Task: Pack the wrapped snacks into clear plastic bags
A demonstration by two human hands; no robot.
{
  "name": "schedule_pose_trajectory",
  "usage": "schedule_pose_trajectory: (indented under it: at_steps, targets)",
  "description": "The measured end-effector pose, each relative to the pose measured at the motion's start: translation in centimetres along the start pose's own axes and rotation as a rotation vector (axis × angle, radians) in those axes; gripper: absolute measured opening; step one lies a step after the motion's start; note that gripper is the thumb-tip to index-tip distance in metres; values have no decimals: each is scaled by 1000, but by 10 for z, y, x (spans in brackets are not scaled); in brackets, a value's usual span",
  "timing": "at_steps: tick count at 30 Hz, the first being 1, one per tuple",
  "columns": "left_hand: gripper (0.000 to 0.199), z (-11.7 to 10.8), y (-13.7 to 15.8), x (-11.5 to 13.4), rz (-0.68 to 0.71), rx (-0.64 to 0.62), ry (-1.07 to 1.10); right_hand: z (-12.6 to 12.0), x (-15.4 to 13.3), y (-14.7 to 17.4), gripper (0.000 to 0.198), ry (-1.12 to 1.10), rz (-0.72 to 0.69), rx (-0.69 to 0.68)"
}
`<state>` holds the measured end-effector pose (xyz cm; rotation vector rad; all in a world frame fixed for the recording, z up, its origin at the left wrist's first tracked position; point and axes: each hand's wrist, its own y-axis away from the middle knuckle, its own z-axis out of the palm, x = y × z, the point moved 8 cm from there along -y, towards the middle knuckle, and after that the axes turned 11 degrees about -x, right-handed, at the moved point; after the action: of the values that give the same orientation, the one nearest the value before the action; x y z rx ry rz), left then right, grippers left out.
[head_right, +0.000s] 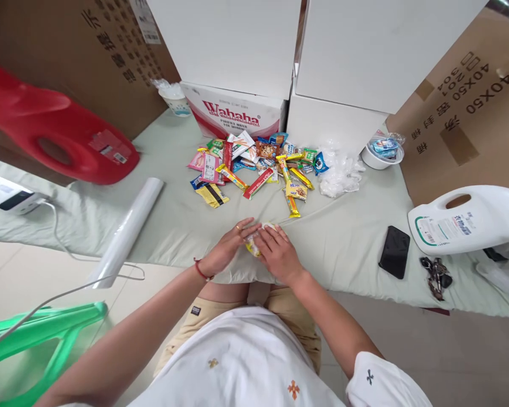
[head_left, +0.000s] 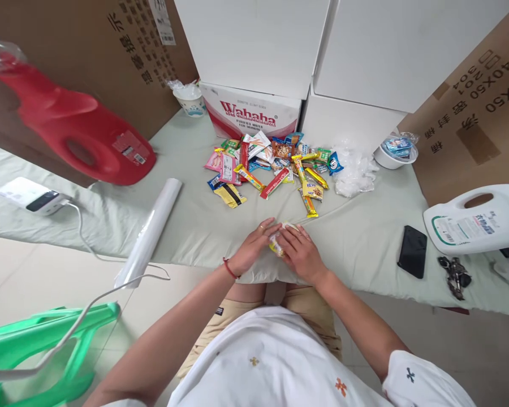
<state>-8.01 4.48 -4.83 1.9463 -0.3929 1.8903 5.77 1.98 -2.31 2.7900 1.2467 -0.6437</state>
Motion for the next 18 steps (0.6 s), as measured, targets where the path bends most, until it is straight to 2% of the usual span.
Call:
schedule_pose_trajectory:
  at_steps: [3,5,7,9,11,13,15,18]
  targets:
    - [46,0,3,20,16,-119,234,-23,11,7,40,-401,135,101]
    - [51,10,5,24,-3,-169,385,-19,21,11,40,-769,264,119]
    - [59,24,5,17,-61,-137,512,-3,25,12,39,-1080,365,139]
    - [62,36,3,5,-120,-39,601,10,31,15,39,-1253,461,236]
    - [61,43,1,-7,-146,94,667,20,34,19,42,-1316,532,345]
    - [63,46,-1,-14,-148,201,715,26,32,23,46,-1321,541,387]
    - [65,44,-2,-16,-132,293,713,26,26,28,48,-1241,527,386]
    - [63,42,-2,-14,-120,379,622,22,21,42,41,-998,550,350]
